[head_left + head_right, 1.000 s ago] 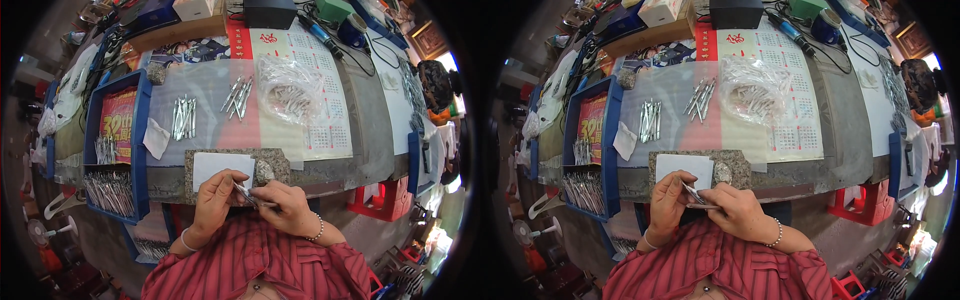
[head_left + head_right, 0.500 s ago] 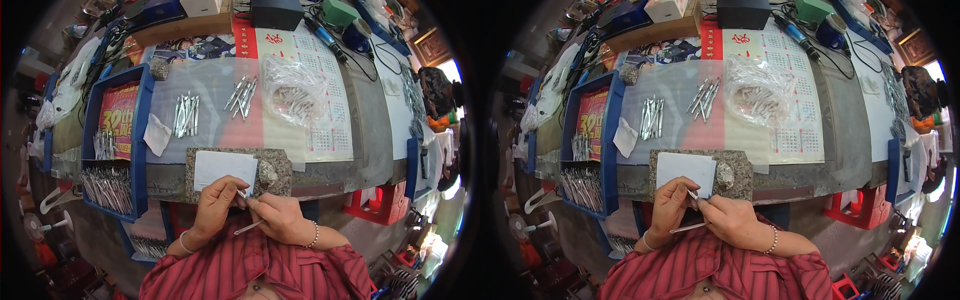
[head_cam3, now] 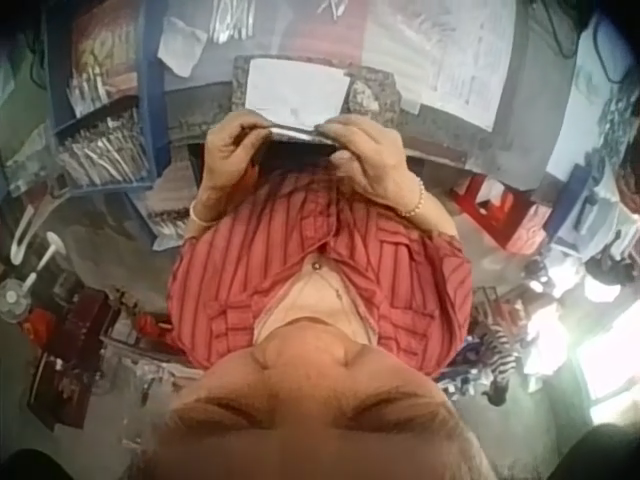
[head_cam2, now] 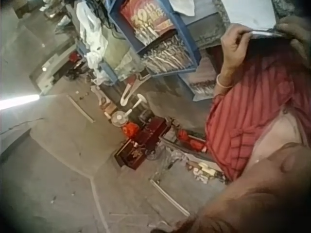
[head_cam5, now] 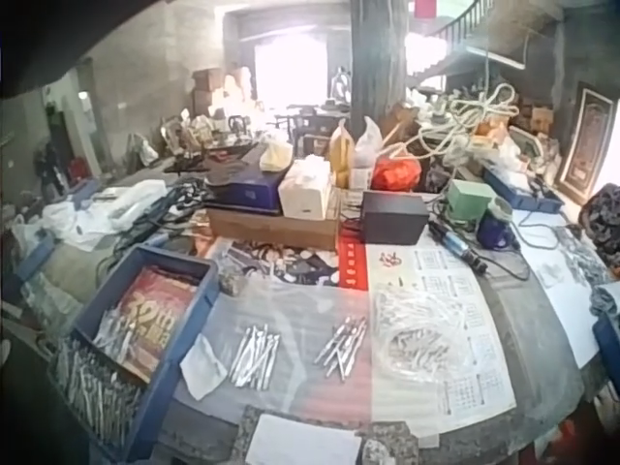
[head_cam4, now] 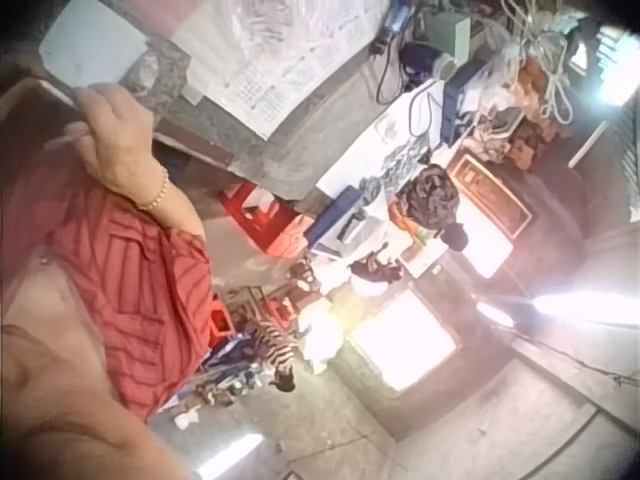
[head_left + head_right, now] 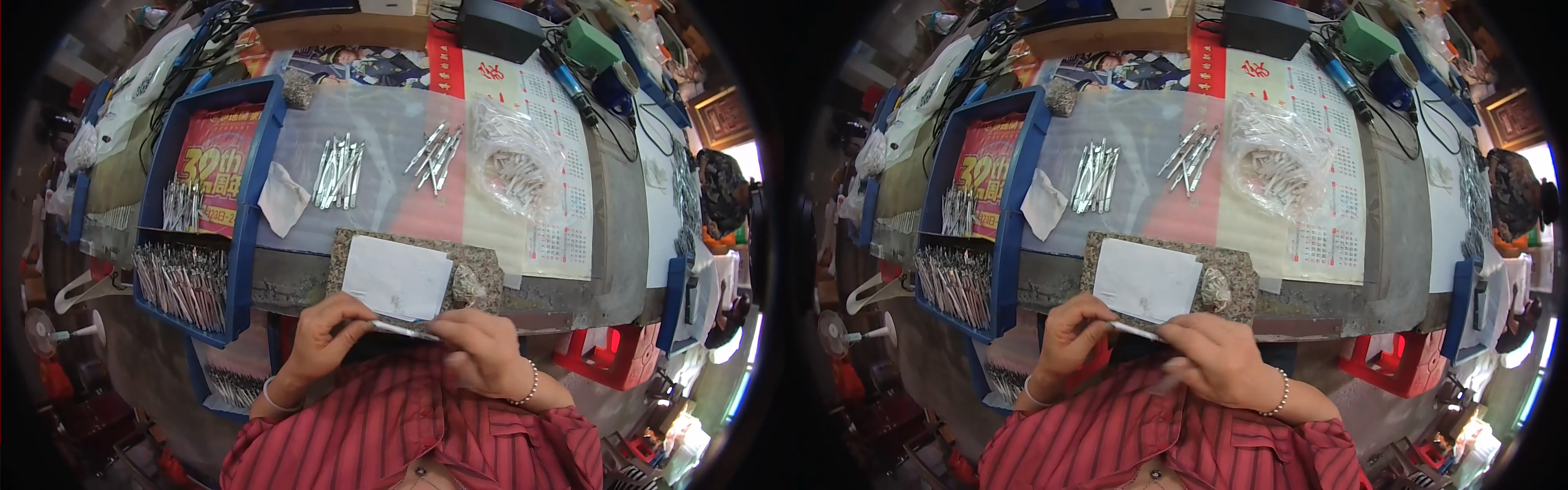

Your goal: Manually assemble and solder small metal components on a workbench.

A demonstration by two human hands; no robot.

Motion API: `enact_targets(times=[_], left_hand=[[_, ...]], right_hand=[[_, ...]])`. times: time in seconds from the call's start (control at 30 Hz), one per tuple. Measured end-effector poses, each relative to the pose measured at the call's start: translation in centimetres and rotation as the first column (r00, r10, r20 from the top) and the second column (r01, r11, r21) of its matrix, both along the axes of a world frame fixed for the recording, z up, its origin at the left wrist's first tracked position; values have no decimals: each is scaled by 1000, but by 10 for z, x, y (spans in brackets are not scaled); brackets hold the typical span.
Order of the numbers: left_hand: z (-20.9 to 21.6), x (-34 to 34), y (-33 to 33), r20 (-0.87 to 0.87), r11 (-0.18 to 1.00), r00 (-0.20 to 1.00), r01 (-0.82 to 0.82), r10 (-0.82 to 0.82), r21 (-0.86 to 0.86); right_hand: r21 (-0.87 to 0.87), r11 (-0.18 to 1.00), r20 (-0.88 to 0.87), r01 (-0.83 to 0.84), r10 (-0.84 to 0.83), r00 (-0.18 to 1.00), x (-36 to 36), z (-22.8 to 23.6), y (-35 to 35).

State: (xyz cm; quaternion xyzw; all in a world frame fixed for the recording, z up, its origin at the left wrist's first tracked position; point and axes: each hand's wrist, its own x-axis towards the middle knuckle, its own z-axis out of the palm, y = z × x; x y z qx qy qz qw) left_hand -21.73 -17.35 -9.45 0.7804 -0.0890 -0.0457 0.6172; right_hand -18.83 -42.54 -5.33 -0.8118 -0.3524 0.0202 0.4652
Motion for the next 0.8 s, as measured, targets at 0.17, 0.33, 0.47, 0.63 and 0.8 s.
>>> enact_targets(times=[0.17, 0.33, 0.47, 0.63, 0.8], left_hand=[[-24, 14, 9, 72, 992, 990, -119, 117, 29], [-39, 18, 11, 419, 927, 908, -165, 9, 337], [-48, 16, 14, 450, 911, 893, -202, 21, 359], [-47, 14, 20, 417, 914, 909, -162, -8, 372], [-50, 11, 27, 397, 925, 916, -197, 56, 324]], right_hand=[[29, 999, -63, 21, -19, 998, 8, -1, 2], [7, 1000, -218, -4, 5, 976, 9, -4, 15], [130, 989, 209, -73, 44, 977, 12, 41, 17], [-219, 970, -111, -107, 84, 990, 25, -20, 60], [-186, 980, -126, -67, 44, 991, 29, -20, 54]])
